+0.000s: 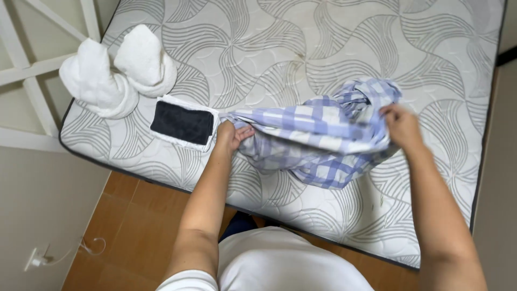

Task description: The person folds a blue and white checkered cloth on a bed, then places it on a nearby clothing rack. They then pick up a folded dark towel and a white towel from the bed and place them on the rack as well.

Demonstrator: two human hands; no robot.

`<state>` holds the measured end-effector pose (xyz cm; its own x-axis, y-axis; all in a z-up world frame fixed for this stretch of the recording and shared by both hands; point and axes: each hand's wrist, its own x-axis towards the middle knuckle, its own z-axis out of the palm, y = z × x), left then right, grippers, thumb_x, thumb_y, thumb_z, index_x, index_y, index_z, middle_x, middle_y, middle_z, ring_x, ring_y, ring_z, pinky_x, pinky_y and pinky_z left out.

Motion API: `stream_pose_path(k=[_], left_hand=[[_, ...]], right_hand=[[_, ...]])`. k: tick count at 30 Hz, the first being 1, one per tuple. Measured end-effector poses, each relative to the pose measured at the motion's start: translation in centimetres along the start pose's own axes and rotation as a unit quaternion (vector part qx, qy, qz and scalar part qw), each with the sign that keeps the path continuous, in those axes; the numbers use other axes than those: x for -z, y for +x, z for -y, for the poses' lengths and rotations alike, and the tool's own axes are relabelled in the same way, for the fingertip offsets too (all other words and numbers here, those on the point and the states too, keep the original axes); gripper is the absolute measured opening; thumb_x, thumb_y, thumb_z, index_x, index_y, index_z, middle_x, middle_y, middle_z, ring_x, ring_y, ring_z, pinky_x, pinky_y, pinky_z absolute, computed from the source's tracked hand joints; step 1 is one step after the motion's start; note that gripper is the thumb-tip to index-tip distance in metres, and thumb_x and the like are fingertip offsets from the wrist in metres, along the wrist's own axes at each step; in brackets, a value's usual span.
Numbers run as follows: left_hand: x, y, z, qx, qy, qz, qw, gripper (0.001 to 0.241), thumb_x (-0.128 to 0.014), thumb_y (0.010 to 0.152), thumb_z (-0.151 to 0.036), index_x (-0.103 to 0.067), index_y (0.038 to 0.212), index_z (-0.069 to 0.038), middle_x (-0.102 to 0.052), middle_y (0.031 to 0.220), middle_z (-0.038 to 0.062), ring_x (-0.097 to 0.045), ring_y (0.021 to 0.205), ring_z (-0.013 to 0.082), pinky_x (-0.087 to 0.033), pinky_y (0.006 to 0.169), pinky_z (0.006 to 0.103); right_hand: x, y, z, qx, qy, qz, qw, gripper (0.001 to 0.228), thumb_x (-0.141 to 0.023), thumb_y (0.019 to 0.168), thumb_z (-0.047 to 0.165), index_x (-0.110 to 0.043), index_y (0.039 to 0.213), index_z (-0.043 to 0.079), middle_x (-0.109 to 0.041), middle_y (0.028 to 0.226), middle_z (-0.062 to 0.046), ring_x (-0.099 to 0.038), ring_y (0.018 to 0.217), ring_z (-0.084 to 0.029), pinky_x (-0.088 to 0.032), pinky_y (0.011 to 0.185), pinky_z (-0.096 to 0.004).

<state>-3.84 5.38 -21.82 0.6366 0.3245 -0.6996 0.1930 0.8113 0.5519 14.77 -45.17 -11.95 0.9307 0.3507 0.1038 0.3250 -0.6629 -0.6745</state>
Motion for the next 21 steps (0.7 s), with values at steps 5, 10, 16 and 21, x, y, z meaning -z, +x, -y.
stream_pose_path(k=[5, 10, 16, 21], left_hand=[[-2.7, 2.4, 0.0, -0.009, -0.031, 0.097, 0.995, 0.031, -0.046, 0.099, -0.018, -0.062, 0.121, -0.004, -0.069, 0.12, 0.016, -0.067, 0.108, 0.0327, -0.056, 0.091, 0.0501], [0.0, 8.6, 4.4, 0.014, -0.044, 0.282, 0.958, 0.028, -0.053, 0.094, -0.002, -0.062, 0.119, 0.005, -0.068, 0.122, 0.016, -0.064, 0.116, 0.0315, -0.052, 0.108, 0.0471], [-3.8, 3.0, 1.7, 0.143, -0.117, 0.216, 0.959, 0.039, -0.053, 0.088, -0.021, -0.062, 0.117, 0.003, -0.071, 0.115, 0.016, -0.067, 0.108, 0.0327, -0.049, 0.101, 0.0482], [-5.2, 1.9, 3.5, 0.289, 0.029, 0.286, 0.913, 0.055, -0.053, 0.101, -0.043, -0.059, 0.134, 0.001, -0.069, 0.127, 0.016, -0.066, 0.116, 0.0296, -0.054, 0.101, 0.0468]], right_hand=[[-4.9, -10.1, 1.0, -0.135, -0.021, 0.138, 0.981, 0.079, -0.075, 0.083, 0.051, -0.053, 0.142, 0.005, -0.063, 0.127, -0.025, -0.061, 0.117, -0.036, -0.048, 0.098, -0.043], [-10.1, -17.7, -2.3, -0.425, -0.085, 0.187, 0.881, 0.143, -0.086, 0.058, 0.07, -0.013, 0.166, 0.009, -0.04, 0.151, -0.035, -0.048, 0.137, -0.047, -0.045, 0.112, -0.046], [-18.9, -25.6, -5.4, -0.602, 0.135, 0.03, 0.786, 0.148, -0.097, 0.063, 0.049, 0.005, 0.155, -0.005, -0.039, 0.147, -0.031, -0.056, 0.127, -0.04, -0.056, 0.096, -0.049], [-22.8, -24.9, -1.6, -0.585, 0.553, 0.159, 0.571, 0.05, -0.071, 0.089, 0.045, -0.071, 0.119, 0.006, -0.076, 0.106, -0.009, -0.072, 0.087, -0.019, -0.057, 0.076, -0.037]])
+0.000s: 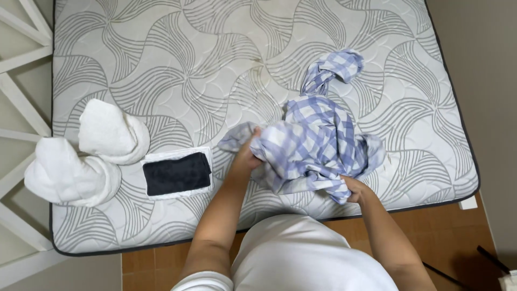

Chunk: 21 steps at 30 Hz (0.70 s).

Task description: The person folds a blue and white checkered cloth on a bed, then places it on a nearby clothing rack. They then pick up a folded dark towel and a white towel from the bed and place them on the rack as well.

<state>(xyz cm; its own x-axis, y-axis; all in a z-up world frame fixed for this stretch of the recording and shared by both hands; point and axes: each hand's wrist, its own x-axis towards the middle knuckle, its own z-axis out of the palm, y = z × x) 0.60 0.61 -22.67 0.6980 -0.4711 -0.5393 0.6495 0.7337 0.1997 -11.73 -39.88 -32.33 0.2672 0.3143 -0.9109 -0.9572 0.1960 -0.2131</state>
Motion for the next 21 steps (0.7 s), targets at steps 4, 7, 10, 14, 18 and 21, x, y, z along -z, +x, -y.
stream_pose_path(k=[4, 7, 10, 14, 18, 21], left_hand=[[2.4, 0.6, 3.9, 0.08, 0.16, 0.062, 0.982, 0.05, -0.061, 0.099, -0.04, -0.063, 0.134, -0.003, -0.07, 0.127, 0.012, -0.067, 0.114, 0.0255, -0.055, 0.096, 0.0416], [6.5, 2.4, 7.5, 0.122, 0.336, 0.003, 0.934, 0.041, -0.069, 0.094, -0.027, -0.068, 0.128, -0.005, -0.071, 0.122, 0.008, -0.067, 0.108, 0.0206, -0.055, 0.09, 0.0378], [9.8, 4.2, 10.7, 0.217, 0.448, 0.027, 0.867, 0.038, -0.075, 0.09, -0.023, -0.074, 0.117, 0.004, -0.073, 0.108, 0.016, -0.069, 0.089, 0.0232, -0.056, 0.077, 0.0383], [9.0, 4.1, 11.5, 0.092, 0.441, -0.111, 0.886, 0.039, -0.066, 0.088, -0.033, -0.072, 0.102, 0.003, -0.071, 0.093, 0.012, -0.067, 0.078, 0.0214, -0.054, 0.069, 0.0426], [3.8, 2.4, 9.1, -0.067, 0.588, -0.228, 0.773, 0.055, -0.072, 0.086, -0.052, -0.075, 0.096, 0.002, -0.076, 0.092, 0.019, -0.07, 0.082, 0.025, -0.053, 0.074, 0.0406], [2.9, 3.9, 8.5, -0.101, 0.649, -0.254, 0.71, 0.067, -0.082, 0.08, -0.056, -0.072, 0.109, 0.004, -0.075, 0.105, 0.021, -0.071, 0.095, 0.0299, -0.055, 0.082, 0.0415]], right_hand=[[-7.1, -2.1, 3.0, 0.071, -0.034, 0.082, 0.993, 0.041, -0.068, 0.089, 0.035, -0.072, 0.117, 0.004, -0.078, 0.104, -0.012, -0.074, 0.087, -0.021, -0.06, 0.073, -0.037], [-11.3, -4.3, 5.5, 0.229, -0.179, -0.045, 0.956, 0.047, -0.079, 0.085, 0.034, -0.072, 0.117, 0.0, -0.079, 0.107, -0.01, -0.076, 0.096, -0.022, -0.06, 0.084, -0.036], [-13.8, -7.0, 7.4, 0.207, -0.583, -0.274, 0.737, 0.068, -0.082, 0.081, 0.057, -0.076, 0.107, -0.006, -0.075, 0.105, -0.02, -0.074, 0.096, -0.031, -0.06, 0.087, -0.041], [-12.7, -9.5, 9.4, 0.147, -0.664, -0.351, 0.644, 0.068, -0.084, 0.075, 0.057, -0.071, 0.118, 0.005, -0.056, 0.133, -0.02, -0.058, 0.121, -0.04, -0.048, 0.099, -0.048], [-6.2, -5.4, 10.5, 0.183, -0.617, -0.345, 0.683, 0.069, -0.083, 0.076, 0.044, -0.067, 0.127, 0.001, -0.059, 0.136, -0.025, -0.064, 0.121, -0.04, -0.052, 0.103, -0.044], [-5.0, -3.6, 12.1, 0.327, -0.586, -0.337, 0.66, 0.064, -0.082, 0.072, 0.029, -0.065, 0.129, 0.006, -0.058, 0.136, -0.024, -0.06, 0.121, -0.042, -0.05, 0.101, -0.046]])
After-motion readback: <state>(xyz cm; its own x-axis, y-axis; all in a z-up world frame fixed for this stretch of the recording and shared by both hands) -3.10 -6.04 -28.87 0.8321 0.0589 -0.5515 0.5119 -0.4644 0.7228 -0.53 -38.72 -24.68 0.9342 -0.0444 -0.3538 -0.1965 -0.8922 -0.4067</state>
